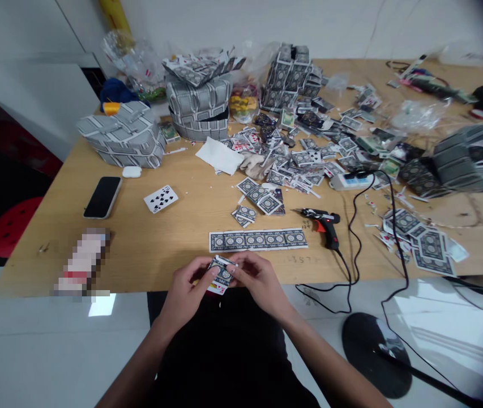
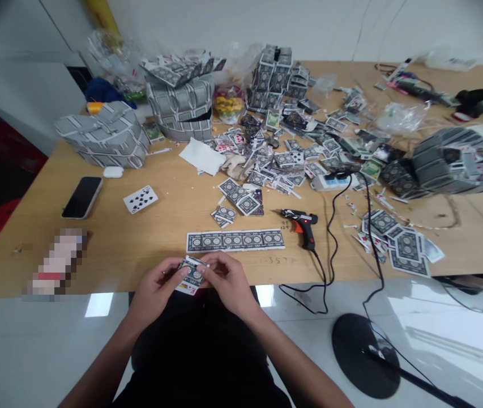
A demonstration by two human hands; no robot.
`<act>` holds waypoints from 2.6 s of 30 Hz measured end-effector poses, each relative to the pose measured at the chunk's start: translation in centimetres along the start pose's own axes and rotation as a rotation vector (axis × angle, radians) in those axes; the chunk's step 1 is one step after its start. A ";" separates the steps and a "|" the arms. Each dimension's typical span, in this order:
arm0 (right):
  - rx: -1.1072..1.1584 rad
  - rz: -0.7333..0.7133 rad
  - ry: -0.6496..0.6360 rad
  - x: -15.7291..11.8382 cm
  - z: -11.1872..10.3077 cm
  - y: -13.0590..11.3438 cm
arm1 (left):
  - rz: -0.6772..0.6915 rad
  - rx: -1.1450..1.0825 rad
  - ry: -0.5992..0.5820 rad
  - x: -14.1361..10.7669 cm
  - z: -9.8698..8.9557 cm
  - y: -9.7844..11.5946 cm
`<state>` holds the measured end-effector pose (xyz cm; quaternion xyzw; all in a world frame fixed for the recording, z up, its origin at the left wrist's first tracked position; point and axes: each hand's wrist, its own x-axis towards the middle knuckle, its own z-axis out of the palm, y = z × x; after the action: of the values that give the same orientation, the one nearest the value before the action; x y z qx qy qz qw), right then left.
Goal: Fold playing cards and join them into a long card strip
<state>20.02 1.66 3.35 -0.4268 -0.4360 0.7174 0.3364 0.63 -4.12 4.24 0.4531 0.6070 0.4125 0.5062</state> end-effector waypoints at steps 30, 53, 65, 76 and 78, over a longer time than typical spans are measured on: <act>-0.306 -0.220 -0.059 -0.3 0.3 0.1 | 0.111 0.116 0.082 0.0 -1.5 1.2; -0.831 -0.745 -0.031 0.6 0.3 0.7 | 0.688 0.550 0.124 -0.4 -2.2 -0.1; -1.022 -0.692 -0.438 0.5 0.4 1.1 | 0.770 0.785 0.220 -3.2 -2.3 -6.4; -1.112 -0.712 -0.362 0.4 1.6 1.3 | 0.699 0.777 0.237 -3.5 -1.6 -6.1; -1.137 -0.723 -0.339 0.7 1.8 1.3 | 0.685 0.773 0.236 -3.5 -1.6 -5.9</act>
<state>17.90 1.12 2.37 -0.2468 -0.9055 0.2772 0.2056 -1.45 -9.07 -0.38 0.7294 0.5847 0.3487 0.0666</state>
